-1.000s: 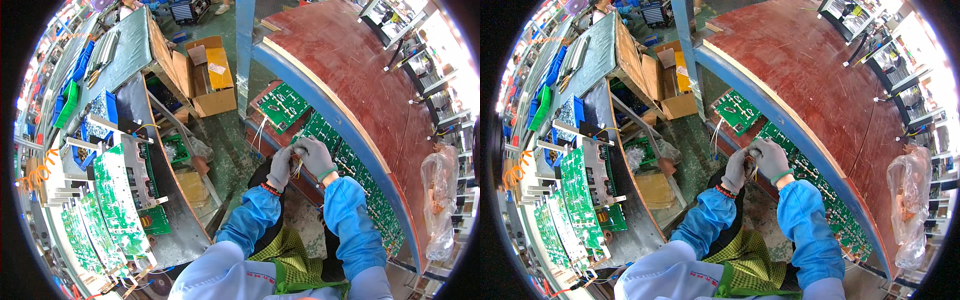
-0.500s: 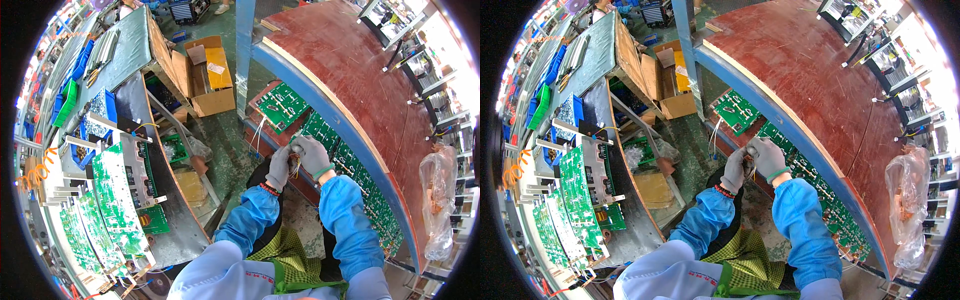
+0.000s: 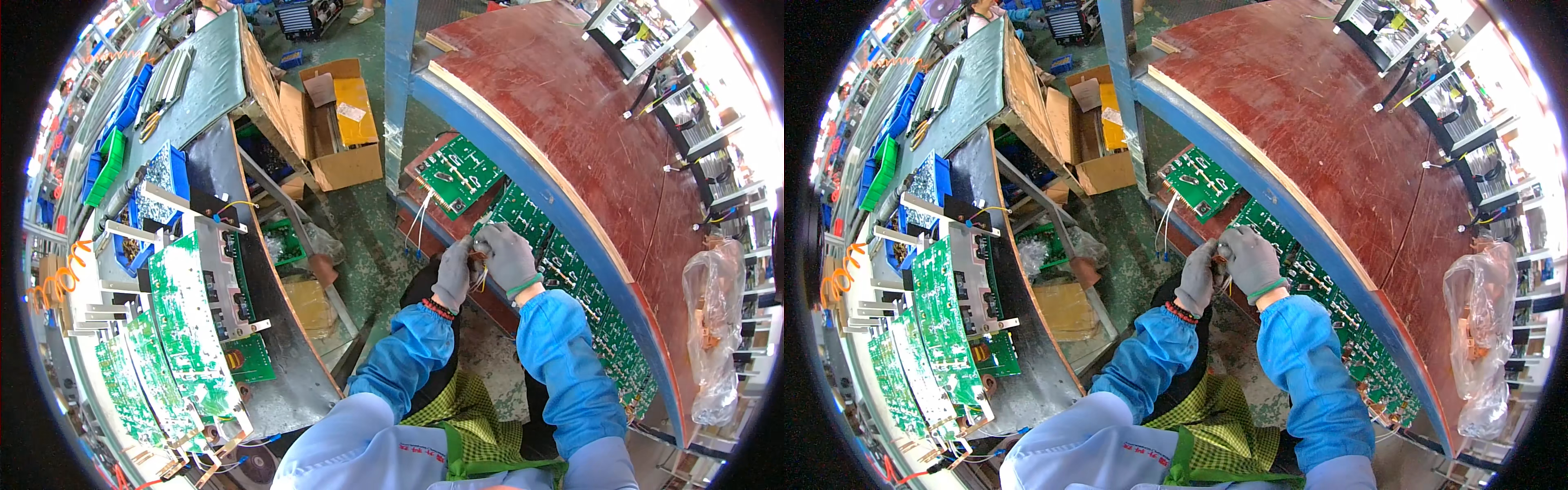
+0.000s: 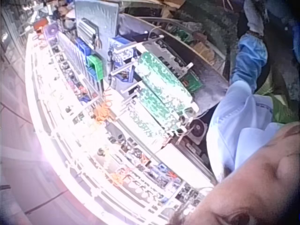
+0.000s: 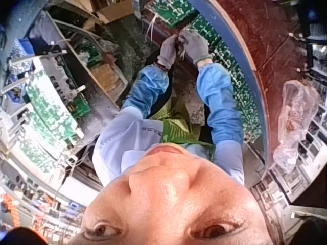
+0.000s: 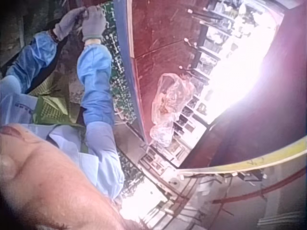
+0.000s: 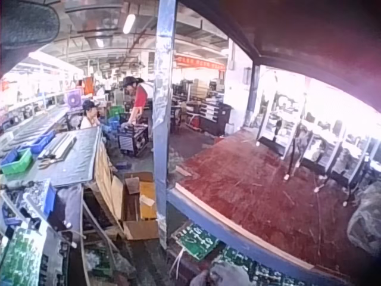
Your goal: The person inserts small components into green circuit boards and secures them with white zip ties. They repeatedly reach into a plastic bag to retrieve components, place them on the boards, and tighten the ties to hold them in place.
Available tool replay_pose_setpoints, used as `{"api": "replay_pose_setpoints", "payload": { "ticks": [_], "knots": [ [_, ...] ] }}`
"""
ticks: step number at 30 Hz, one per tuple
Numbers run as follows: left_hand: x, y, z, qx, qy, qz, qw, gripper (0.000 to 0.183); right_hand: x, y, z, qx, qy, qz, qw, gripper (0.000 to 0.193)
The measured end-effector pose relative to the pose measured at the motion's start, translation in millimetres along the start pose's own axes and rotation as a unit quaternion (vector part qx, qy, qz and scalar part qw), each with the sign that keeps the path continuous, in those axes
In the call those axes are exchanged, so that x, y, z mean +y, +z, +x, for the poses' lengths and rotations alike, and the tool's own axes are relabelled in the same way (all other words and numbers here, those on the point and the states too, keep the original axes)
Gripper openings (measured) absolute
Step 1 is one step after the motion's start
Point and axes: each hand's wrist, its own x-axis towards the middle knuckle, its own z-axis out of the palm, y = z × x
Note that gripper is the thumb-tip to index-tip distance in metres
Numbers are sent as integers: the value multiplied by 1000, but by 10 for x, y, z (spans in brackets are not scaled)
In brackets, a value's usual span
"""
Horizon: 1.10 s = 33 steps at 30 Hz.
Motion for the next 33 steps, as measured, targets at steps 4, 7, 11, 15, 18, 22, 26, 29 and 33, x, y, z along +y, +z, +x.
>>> {"api": "replay_pose_setpoints", "payload": {
  "ticks": [4,7,11,15,18,22,26,29,33],
  "knots": [
    [-216,-73,112,8,43,-7,999,31,16,47,28,-6,20,-2,1000,9],
    [-67,8,55,-6,9,-32,999,29,-12,7,36,17,22,15,1000,9],
    [-20,-4,41,-7,199,214,956,25,75,1,61,-24,-8,22,999,10],
    [-213,-142,139,1,223,293,930,24,50,-59,60,-42,-29,31,998,10],
    [-251,-141,146,10,242,312,919,24,52,-111,34,-38,-51,37,997,10],
    [-365,-192,180,14,216,295,931,24,41,-61,49,-56,-8,-10,998,10],
    [-102,-54,56,3,222,253,942,25,14,-29,40,-47,13,-32,998,9],
    [81,13,-47,-13,0,39,999,24,58,-10,30,-17,-47,-12,999,5],
    [-12,-4,7,5,85,155,984,25,60,-49,39,-45,-16,12,999,10]
  ]
}}
